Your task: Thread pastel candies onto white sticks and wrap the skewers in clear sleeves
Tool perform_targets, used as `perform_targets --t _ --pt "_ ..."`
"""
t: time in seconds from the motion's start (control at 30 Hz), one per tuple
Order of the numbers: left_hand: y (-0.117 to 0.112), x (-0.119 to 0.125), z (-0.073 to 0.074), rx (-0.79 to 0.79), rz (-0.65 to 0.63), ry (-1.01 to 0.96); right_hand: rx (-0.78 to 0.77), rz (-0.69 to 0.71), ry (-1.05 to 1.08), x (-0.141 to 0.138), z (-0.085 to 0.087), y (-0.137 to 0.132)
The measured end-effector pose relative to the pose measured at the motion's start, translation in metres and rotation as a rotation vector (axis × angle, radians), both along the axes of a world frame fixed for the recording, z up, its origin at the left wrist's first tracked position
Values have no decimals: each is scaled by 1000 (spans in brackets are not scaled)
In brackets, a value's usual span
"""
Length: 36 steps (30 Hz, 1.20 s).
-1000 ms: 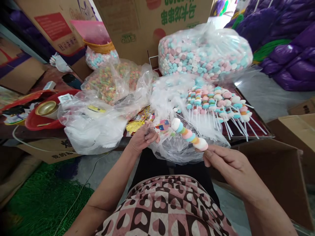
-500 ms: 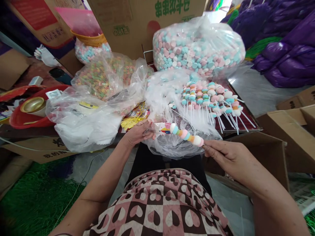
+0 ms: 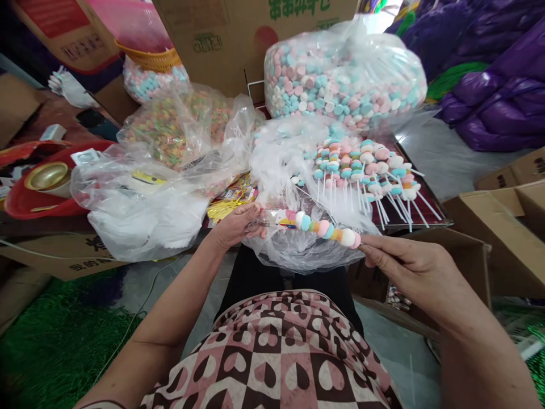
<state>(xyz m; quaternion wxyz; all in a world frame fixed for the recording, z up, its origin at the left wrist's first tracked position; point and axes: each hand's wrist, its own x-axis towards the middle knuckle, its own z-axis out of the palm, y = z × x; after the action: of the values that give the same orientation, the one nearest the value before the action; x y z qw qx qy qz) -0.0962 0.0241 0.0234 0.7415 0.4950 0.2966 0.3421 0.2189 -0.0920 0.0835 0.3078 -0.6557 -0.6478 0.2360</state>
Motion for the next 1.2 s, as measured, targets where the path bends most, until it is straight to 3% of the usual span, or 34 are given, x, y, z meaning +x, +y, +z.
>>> perform_targets --t 0.3,0.7,0.97,1.2 --pt "0 1 1 11 -25 17 86 -46 -85 8 9 -5" --pt "0 3 6 61 -45 122 394 114 -433 -4 21 -12" --pt "0 -2 11 44 -25 140 491 80 -389 3 14 -17" --pt "-3 1 6 16 -9 37 500 38 -436 -11 17 -19"
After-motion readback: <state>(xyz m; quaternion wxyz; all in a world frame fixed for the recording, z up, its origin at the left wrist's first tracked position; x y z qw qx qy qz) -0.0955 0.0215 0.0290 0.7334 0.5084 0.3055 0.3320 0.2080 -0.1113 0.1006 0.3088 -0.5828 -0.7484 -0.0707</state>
